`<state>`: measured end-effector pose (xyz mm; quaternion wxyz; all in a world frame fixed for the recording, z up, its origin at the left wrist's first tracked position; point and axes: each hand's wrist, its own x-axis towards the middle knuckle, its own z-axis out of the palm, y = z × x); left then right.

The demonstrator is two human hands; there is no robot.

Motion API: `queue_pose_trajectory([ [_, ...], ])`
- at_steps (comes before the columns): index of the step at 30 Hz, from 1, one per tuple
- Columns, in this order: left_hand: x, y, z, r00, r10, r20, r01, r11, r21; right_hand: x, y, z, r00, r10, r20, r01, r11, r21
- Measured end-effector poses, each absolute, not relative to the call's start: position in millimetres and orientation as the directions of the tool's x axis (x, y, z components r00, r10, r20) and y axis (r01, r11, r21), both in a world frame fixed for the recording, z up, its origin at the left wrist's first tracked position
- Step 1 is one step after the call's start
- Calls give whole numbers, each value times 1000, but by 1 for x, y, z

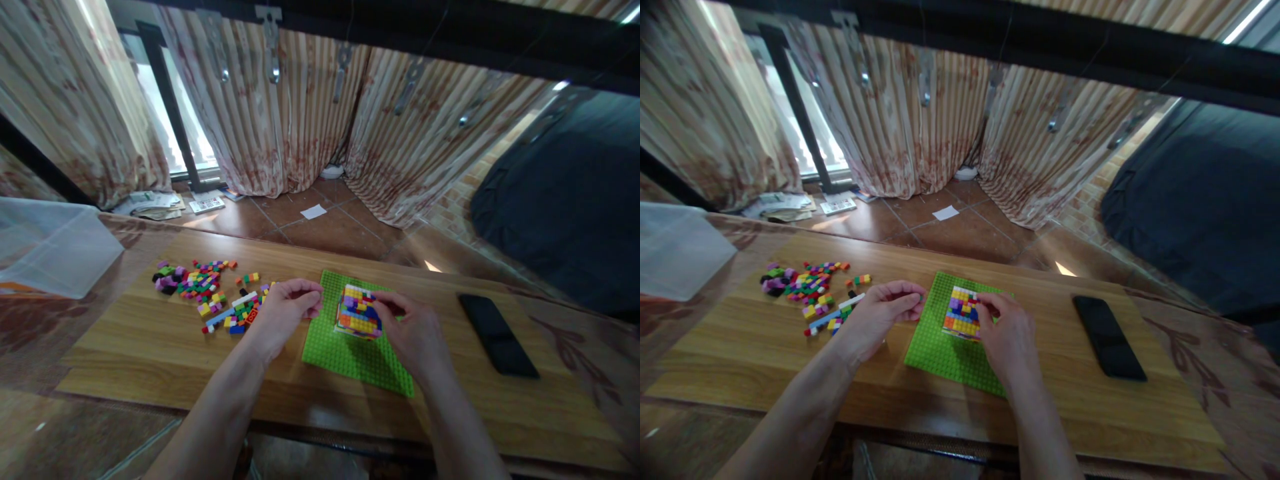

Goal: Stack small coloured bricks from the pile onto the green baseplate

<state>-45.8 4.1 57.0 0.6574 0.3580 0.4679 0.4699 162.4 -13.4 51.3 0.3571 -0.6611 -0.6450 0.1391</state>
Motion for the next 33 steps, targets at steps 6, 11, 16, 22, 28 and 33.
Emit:
queue_pose_trajectory([
  [6,-43,5,57,118,953,-279,-273,302,914,162,-10,45,247,936,252,676,20,-736],
  [11,-41,5,57,122,950,-286,-265,309,913,156,-8,36,239,926,292,703,42,-710],
  [16,-41,3,56,129,947,-293,-276,318,907,155,-7,36,263,927,266,696,9,-718],
  [22,-38,1,56,168,938,-302,-290,340,895,153,-5,34,254,920,300,709,34,-705],
  [28,-31,-1,54,223,921,-320,-288,376,881,156,-6,32,273,919,285,669,31,-743],
  [33,-28,-3,54,281,907,-314,-309,395,865,149,-15,44,220,873,434,586,237,-775],
])
